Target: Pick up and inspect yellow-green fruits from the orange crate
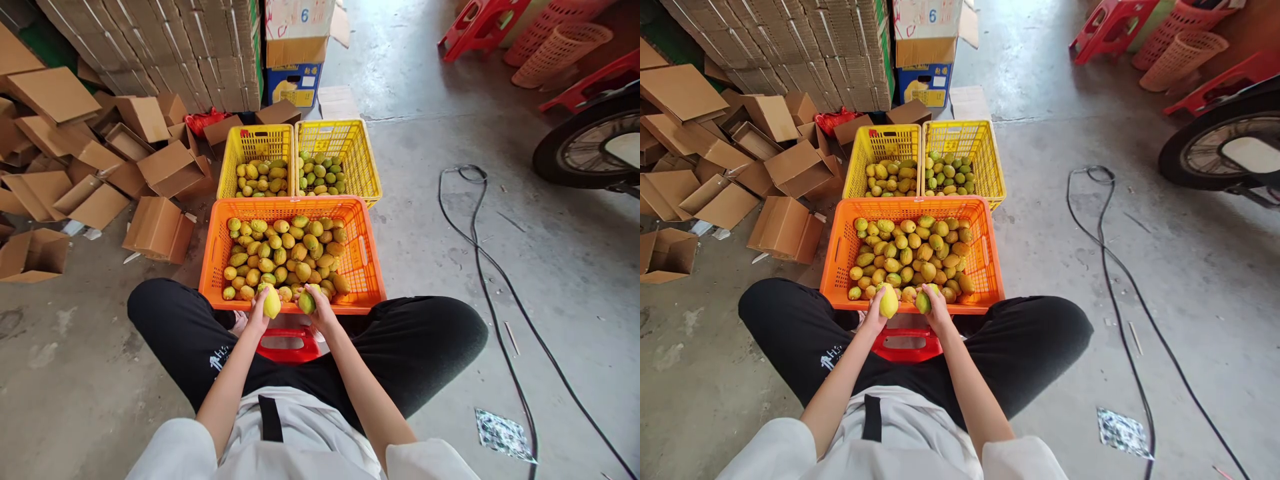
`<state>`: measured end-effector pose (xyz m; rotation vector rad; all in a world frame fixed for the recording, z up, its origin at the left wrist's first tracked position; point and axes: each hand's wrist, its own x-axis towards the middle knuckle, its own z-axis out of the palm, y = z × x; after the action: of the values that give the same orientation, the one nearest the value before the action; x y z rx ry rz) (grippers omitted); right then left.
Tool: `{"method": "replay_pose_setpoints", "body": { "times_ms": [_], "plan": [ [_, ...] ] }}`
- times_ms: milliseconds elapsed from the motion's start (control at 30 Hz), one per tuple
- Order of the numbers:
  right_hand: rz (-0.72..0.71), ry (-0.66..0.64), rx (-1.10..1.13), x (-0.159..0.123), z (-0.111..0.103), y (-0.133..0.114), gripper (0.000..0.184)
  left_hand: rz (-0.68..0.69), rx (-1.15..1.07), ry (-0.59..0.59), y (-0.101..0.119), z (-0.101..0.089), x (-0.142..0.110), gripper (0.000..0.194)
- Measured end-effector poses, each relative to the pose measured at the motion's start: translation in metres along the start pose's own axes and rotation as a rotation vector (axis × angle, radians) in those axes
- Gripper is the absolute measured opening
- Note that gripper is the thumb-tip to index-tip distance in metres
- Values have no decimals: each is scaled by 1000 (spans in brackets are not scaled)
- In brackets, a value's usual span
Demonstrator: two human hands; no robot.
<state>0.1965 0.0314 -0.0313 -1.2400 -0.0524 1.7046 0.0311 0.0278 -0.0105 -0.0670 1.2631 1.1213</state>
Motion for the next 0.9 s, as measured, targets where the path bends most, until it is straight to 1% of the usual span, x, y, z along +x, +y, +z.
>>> {"method": "replay_pose_setpoints", "body": {
  "times_ms": [100, 167, 267, 333, 400, 467, 567, 667, 767, 900],
  "plan": [
    [8, 6, 7, -2, -1, -4, 43, -84, -90, -46, 2, -1, -1, 34],
    [37, -54, 42, -4, 0, -9, 40, -127, -162, -83, 4, -1, -2, 36],
    [53, -167, 81, -8, 4, -13, 38, -120, -216, -111, 5, -1, -4, 33],
    [11, -193, 86, -10, 8, -14, 39, -74, -229, -120, 6, -1, -4, 33],
    [-43, -185, 74, -10, 10, -13, 41, -32, -233, -111, 8, -2, -4, 33],
    [-61, -158, 58, -10, 9, -12, 42, -28, -226, -93, 10, -4, -5, 33],
    [-16, -119, 90, -13, 7, -13, 40, -48, -231, -84, 12, -6, -6, 34],
    [18, -132, 168, -16, 5, -16, 37, -56, -246, -101, 12, -5, -5, 30],
    [9, -134, 177, -15, 6, -16, 37, -100, -181, -106, 8, -4, -2, 27],
    [19, -38, 110, -8, 3, -11, 32, -154, -39, -71, 0, -6, 5, 25]
  ]
}}
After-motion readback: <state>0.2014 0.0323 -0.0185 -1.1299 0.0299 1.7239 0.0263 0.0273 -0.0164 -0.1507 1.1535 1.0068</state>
